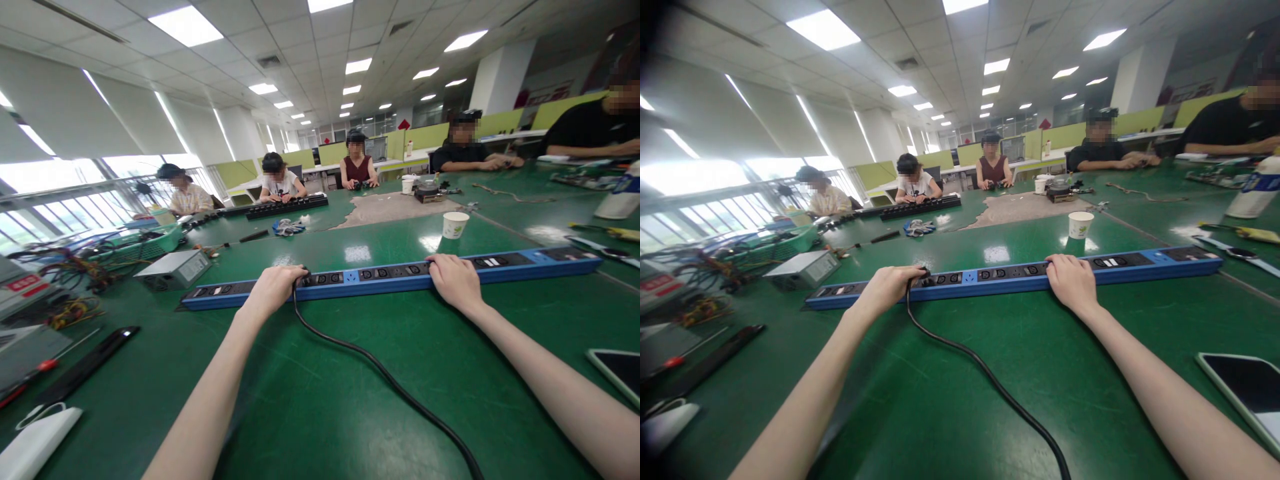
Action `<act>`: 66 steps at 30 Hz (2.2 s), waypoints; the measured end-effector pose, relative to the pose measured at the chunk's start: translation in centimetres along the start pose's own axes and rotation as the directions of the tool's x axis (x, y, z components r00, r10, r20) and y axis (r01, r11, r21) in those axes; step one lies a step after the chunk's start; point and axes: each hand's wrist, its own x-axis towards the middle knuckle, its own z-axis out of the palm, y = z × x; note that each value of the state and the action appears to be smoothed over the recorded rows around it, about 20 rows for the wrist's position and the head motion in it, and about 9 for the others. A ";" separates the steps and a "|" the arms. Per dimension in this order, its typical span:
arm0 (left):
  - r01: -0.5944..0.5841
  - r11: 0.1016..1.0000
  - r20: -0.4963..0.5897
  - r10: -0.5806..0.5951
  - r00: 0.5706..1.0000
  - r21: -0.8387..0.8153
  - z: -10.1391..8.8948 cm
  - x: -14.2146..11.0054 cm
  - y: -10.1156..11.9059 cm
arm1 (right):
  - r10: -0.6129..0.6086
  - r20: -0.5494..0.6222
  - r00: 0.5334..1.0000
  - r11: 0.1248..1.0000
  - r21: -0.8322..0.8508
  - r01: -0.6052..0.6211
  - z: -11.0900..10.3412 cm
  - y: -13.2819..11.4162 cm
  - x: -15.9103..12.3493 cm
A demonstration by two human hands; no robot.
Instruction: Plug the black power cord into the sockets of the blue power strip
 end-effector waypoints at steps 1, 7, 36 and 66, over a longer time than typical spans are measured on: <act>0.000 1.000 0.015 0.000 1.000 0.008 -0.2 0.0 0.2 | 0.001 0.000 1.000 1.000 0.000 -0.001 0.0 0.0 0.0; 0.049 0.996 0.104 -0.057 0.993 0.080 -1.8 -0.2 2.1 | -0.005 -0.008 1.000 1.000 -0.002 0.005 0.0 0.0 -0.1; 0.440 0.895 -0.033 -0.444 0.896 -0.075 0.7 0.8 3.1 | -0.020 -0.032 0.999 1.000 -0.008 0.020 -0.1 -0.2 -0.2; 0.355 0.928 0.041 -0.353 0.935 -0.115 1.9 5.5 14.4 | -0.014 -0.057 0.998 1.000 -0.004 0.014 -0.8 -0.4 -0.4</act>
